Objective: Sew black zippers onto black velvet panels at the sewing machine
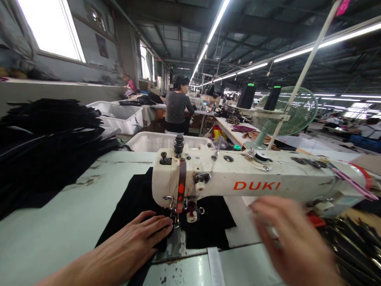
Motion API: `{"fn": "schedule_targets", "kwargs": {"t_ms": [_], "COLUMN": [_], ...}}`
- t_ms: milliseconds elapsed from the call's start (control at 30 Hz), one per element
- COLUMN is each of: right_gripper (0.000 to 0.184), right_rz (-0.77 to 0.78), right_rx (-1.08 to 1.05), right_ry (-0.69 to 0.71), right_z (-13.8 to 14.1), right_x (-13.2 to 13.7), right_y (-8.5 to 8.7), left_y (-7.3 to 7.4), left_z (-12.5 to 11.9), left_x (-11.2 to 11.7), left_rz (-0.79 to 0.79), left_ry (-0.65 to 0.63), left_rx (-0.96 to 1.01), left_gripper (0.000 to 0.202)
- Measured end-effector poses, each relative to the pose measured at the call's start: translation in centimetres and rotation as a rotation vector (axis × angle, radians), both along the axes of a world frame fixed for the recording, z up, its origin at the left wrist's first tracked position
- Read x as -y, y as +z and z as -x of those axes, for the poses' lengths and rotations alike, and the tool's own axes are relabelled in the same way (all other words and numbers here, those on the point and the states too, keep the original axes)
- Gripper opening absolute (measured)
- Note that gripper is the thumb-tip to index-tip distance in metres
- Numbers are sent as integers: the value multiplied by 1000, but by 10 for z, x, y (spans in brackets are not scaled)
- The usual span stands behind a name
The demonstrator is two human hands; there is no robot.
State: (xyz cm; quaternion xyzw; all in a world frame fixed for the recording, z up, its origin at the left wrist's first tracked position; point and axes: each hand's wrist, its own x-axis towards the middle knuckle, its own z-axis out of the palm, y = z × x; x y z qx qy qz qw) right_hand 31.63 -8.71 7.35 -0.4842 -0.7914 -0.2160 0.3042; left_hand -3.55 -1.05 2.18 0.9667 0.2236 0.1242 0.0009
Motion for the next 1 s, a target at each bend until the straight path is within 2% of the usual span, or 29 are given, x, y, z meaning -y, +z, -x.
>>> {"fn": "schedule_targets", "kwargs": {"t_ms": [67,100,200,267,367,533,700,1000], "right_gripper": [20,19,24,33,40,39,35,41], "right_rz": [178,247,360,388,362,289,251,299], "right_rx": [-28,-37,3,57,99,92,89,202], "right_ry": [231,283,314,315,327,351,346,327], "right_z": [58,79,106,106,102,103,102,95], "right_x": [-11,-19,-42,-50,-53,-54,-59,-71], "right_y": [-25,-36,-65,-76,-84,-87,-88,-94], "left_y": [0,0,0,1,3,5,4,-5], "left_z": [-1,-2,-2,-2,-1,-2,-2,2], "left_x": [-1,-1,-2,-4,-6,-10,-12,-20], "left_rz": [-15,-23,-38,-44,-45,-17,-18,-190], "left_ry": [-7,-15,-28,-30,-31,-7,-11,-50], "left_rx": [4,8,17,16,-10,-53,-17,32], "left_gripper": [56,55,55,56,61,69,63,51]}}
